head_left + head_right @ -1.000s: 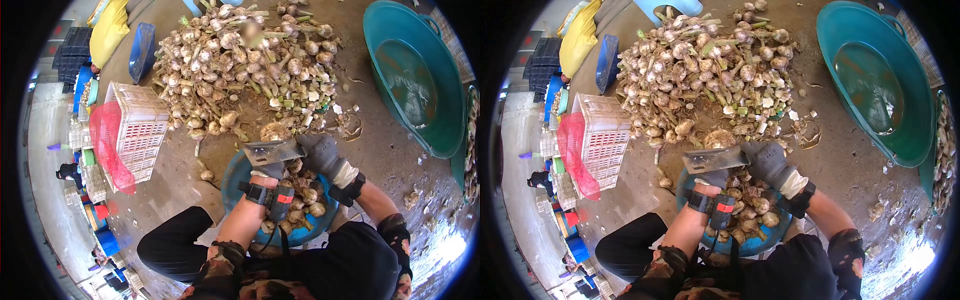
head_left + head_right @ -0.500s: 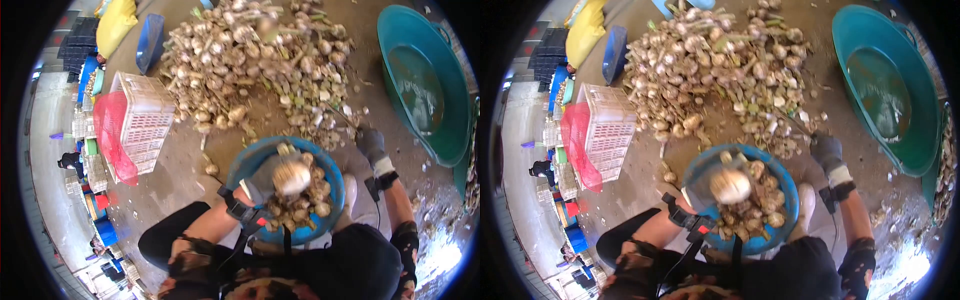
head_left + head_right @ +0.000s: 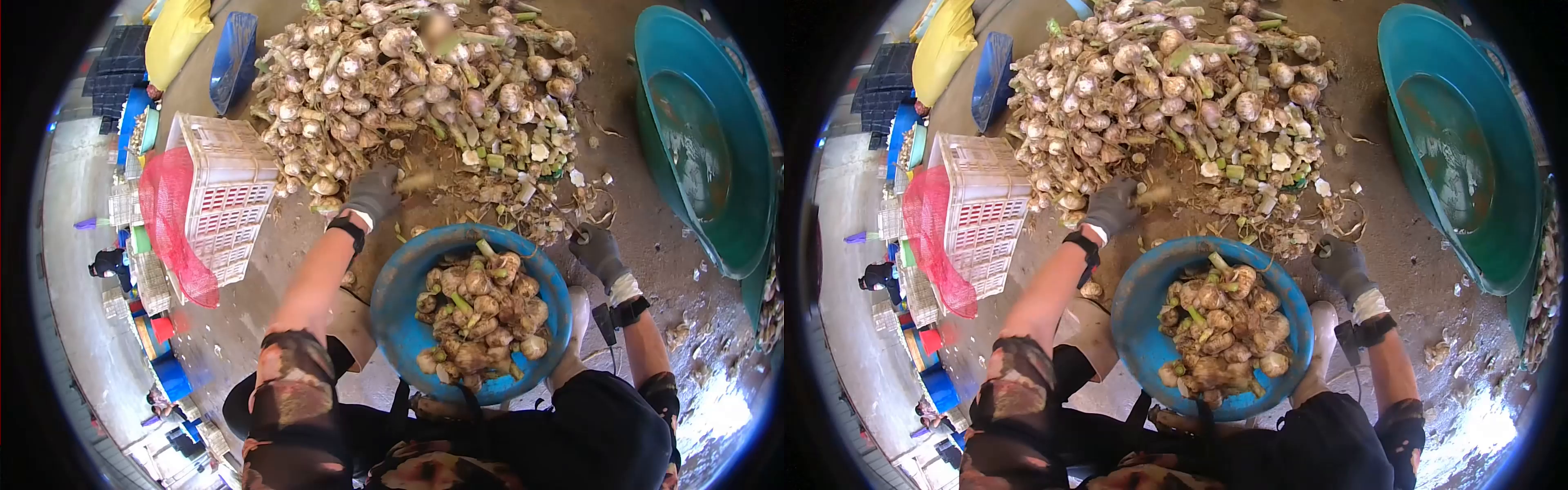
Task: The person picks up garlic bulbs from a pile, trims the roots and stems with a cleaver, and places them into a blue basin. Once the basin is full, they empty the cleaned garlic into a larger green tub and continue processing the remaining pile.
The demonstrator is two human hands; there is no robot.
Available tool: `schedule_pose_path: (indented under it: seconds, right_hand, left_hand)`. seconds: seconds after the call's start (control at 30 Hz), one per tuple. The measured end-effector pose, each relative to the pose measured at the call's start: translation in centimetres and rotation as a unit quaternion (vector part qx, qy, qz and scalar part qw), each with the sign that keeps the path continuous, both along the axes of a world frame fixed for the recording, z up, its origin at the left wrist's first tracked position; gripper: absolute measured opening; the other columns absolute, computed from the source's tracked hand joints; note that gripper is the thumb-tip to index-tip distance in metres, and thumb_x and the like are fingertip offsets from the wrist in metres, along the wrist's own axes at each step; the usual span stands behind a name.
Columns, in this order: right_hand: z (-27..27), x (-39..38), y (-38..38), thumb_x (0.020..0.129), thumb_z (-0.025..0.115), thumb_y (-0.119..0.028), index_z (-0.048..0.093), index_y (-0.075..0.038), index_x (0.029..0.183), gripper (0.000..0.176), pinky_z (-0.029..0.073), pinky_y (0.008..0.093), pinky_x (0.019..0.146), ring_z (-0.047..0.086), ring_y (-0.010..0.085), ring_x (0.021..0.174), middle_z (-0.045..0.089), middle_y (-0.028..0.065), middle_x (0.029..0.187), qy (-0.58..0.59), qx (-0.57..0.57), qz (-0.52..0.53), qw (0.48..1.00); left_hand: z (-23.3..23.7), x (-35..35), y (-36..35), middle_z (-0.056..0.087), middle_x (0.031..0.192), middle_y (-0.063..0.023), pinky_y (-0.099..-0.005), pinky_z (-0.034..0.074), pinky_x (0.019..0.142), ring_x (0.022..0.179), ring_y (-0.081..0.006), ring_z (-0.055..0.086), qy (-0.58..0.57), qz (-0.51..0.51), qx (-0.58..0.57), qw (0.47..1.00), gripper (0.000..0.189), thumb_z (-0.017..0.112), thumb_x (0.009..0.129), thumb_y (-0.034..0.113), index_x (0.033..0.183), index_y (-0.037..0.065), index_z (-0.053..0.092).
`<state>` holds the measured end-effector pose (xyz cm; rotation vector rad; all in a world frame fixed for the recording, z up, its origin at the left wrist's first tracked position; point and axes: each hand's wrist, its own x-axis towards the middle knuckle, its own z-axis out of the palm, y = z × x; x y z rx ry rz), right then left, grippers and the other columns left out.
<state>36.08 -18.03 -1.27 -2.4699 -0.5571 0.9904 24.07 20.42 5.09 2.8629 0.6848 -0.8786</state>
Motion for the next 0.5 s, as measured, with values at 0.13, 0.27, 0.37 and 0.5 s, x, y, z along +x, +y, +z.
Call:
schedule_pose_path:
  seconds: [0.13,0.27,0.37,0.5]
  right_hand:
    - [1.3,0.1,2.6,0.068,0.059,-0.029,0.058,-0.013,0.09,0.028,0.046,0.0393,0.072,0.058,0.0318,0.08,0.061,0.0141,0.084,-0.052,-0.005,0.01,0.999]
    - [8.0,-0.6,8.1,0.07,0.055,-0.026,0.058,-0.013,0.088,0.022,0.046,0.0405,0.07,0.058,0.0323,0.078,0.061,0.0148,0.079,-0.059,0.1,0.085,0.99]
    - [9.5,-1.1,9.1,0.071,0.058,-0.027,0.059,-0.011,0.085,0.021,0.046,0.0402,0.067,0.058,0.0328,0.073,0.06,0.0147,0.076,-0.081,0.146,0.079,0.983]
    - [2.4,0.6,4.4,0.072,0.054,-0.027,0.059,-0.013,0.095,0.027,0.045,0.0386,0.077,0.058,0.0308,0.085,0.061,0.0142,0.088,-0.065,-0.028,0.053,0.996]
  left_hand:
    - [2.4,0.2,-2.1,0.047,0.119,-0.0139,-0.0314,0.038,0.088,0.105,-0.0289,0.048,-0.022,0.142,-0.186,0.972,0.062,0.057,0.071,0.046,0.117,0.006,0.048]
    - [2.0,-0.2,-6.8,0.056,0.106,-0.0163,-0.033,0.041,0.083,0.094,-0.0279,0.055,-0.218,-0.032,-0.182,0.958,0.055,0.056,0.068,0.05,0.101,0.005,0.058]
    - [4.5,1.5,-9.6,0.059,0.101,-0.0155,-0.0325,0.043,0.079,0.089,-0.0298,0.057,-0.155,-0.045,-0.166,0.973,0.054,0.058,0.067,0.048,0.098,0.004,0.06]
    - [5.2,0.6,-11.0,0.061,0.095,-0.0145,-0.0294,0.046,0.072,0.08,-0.0271,0.06,-0.135,0.139,-0.257,0.947,0.043,0.064,0.068,0.037,0.092,0.001,0.061]
